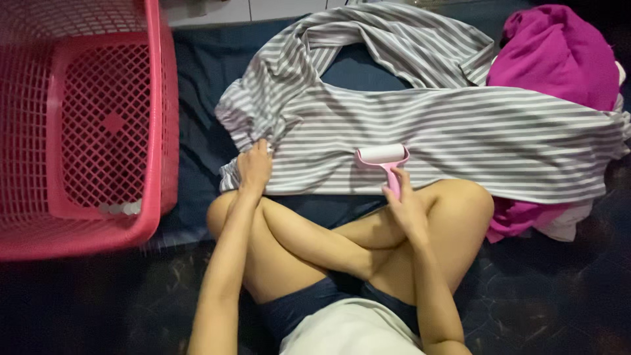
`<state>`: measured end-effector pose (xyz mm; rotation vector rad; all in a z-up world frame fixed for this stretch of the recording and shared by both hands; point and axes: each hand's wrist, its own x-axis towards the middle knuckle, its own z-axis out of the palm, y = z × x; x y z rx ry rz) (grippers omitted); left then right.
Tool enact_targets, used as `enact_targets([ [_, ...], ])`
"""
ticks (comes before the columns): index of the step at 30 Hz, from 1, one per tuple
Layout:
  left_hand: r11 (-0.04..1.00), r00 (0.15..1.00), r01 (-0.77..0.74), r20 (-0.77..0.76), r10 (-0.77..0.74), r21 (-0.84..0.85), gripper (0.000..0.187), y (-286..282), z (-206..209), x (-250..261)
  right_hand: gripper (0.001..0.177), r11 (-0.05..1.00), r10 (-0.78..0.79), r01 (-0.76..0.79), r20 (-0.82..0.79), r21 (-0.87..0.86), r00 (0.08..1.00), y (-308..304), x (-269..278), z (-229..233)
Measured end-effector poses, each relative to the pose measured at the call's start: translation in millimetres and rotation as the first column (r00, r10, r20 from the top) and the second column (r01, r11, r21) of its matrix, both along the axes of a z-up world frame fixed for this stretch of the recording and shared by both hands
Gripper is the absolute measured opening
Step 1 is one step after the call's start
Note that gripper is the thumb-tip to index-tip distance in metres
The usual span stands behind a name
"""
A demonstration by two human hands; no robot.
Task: The person sits on a floor mat and uses a pink lint roller to remove lint from a striped shirt and a pink garment. The person rolls the lint roller over the fabric, lifts and repositions the garments, and places the striped shirt into a pink laundry basket.
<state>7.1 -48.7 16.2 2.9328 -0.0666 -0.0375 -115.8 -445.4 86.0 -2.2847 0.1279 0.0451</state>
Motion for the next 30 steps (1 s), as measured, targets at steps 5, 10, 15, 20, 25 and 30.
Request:
enact_targets([
  [5, 0.938, 0.982, 0.066, -0.146, -0.122, -0.341, 0.051, -21.3, 59.9, -64.3, 0.064, 0.965, -0.218, 0.225, -0.068, 0.132, 0.974, -25.9, -22.8, 27.0],
  [10, 0.656, 0.934, 0.243, -0.011, -0.358, -0.714, 0.029, -64.9, 98.4, -147.7, 0.071, 0.85, -0.412, 0.405, -0.054, 0.336, 0.91, -41.0, -18.1, 55.6],
  [15, 0.327, 0.989, -0.009, 0.04, 0.141, -0.945, 0.042, -36.7, 156.5, -190.1, 0.074, 0.835, -0.457, 0.313, 0.256, 0.452, 0.852, -56.0, -2.2, 53.8],
  [20, -0.231, 0.771, 0.381, 0.17, 0.613, -0.895, 0.055, -1.6, 215.6, -199.3, 0.062, 0.898, -0.359, 0.162, 0.47, 0.409, 0.806, -63.6, 18.6, 44.5],
  [25, -0.015, 0.682, 0.447, 0.33, 0.653, -0.894, 0.066, -24.6, 224.8, -176.0, 0.069, 0.853, -0.389, 0.207, 0.319, 0.48, 0.864, -60.5, 63.5, 38.2],
  [30, 0.634, 0.878, -0.014, 0.294, 0.378, -0.773, 0.044, -59.0, 208.1, -171.6, 0.08, 0.886, -0.383, 0.411, 0.16, -0.215, 0.91, -67.6, 109.7, 39.8],
])
